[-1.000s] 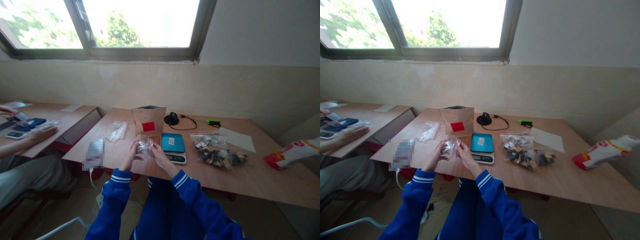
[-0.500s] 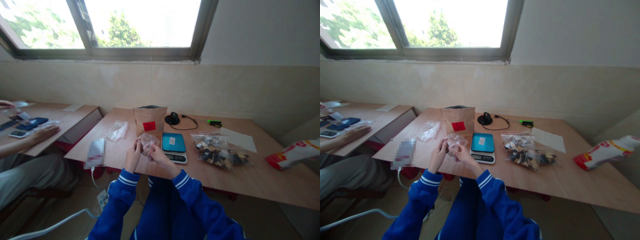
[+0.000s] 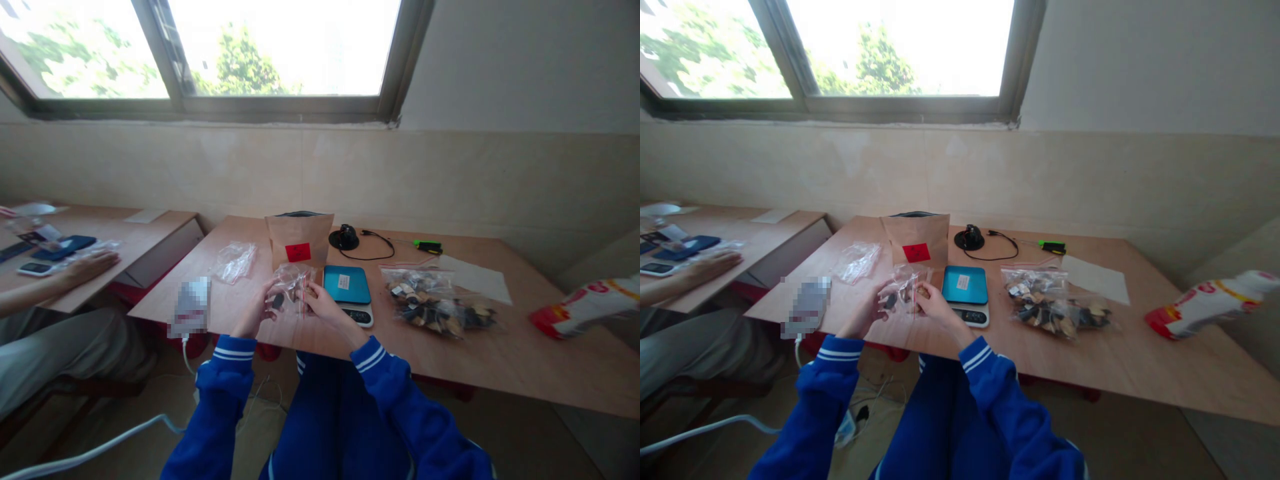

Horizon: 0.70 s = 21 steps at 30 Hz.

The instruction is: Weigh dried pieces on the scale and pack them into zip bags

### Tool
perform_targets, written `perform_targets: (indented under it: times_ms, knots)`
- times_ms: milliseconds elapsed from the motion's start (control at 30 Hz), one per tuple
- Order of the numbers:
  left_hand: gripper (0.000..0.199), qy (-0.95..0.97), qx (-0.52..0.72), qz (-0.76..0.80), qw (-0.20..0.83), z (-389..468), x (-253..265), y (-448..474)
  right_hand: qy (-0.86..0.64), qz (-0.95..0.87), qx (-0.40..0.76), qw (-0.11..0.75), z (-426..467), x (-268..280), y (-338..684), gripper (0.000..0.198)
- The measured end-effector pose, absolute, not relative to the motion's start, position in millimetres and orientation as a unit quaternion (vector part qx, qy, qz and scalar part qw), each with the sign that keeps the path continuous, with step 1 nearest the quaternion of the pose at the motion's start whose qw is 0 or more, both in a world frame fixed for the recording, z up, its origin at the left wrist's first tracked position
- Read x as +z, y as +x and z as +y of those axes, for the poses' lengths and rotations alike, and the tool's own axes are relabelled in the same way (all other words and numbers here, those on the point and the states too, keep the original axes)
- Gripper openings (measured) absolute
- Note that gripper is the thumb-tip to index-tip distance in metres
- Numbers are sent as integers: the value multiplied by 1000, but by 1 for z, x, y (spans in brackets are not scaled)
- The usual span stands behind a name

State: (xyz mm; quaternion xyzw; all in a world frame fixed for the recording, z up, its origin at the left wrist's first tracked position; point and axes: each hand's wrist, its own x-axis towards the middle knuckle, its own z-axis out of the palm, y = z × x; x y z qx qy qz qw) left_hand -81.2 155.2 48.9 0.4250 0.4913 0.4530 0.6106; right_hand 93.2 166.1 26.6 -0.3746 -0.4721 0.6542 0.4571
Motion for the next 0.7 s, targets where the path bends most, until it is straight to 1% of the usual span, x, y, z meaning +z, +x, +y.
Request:
perform_targets:
  times_ms: [67, 133, 233, 300, 467, 700]
  knots:
    - [47, 427, 460, 468, 622, 154, 46, -82, -370, -490, 661, 431, 166, 28, 94, 42]
    - [42, 445, 471, 464, 604, 153, 44, -79, -371, -501, 664, 413, 165, 30, 93, 43]
    - [34, 490, 479, 493, 536, 153, 43, -71, -373, -512, 664, 398, 163, 31, 90, 44]
    - [35, 507, 488, 517, 488, 154, 41, -64, -363, -515, 672, 388, 162, 32, 88, 44]
    - [35, 539, 501, 536, 413, 155, 35, -53, -339, -506, 690, 391, 162, 33, 83, 45]
    - [29, 541, 515, 542, 386, 148, 39, -47, -343, -487, 700, 394, 164, 29, 82, 47]
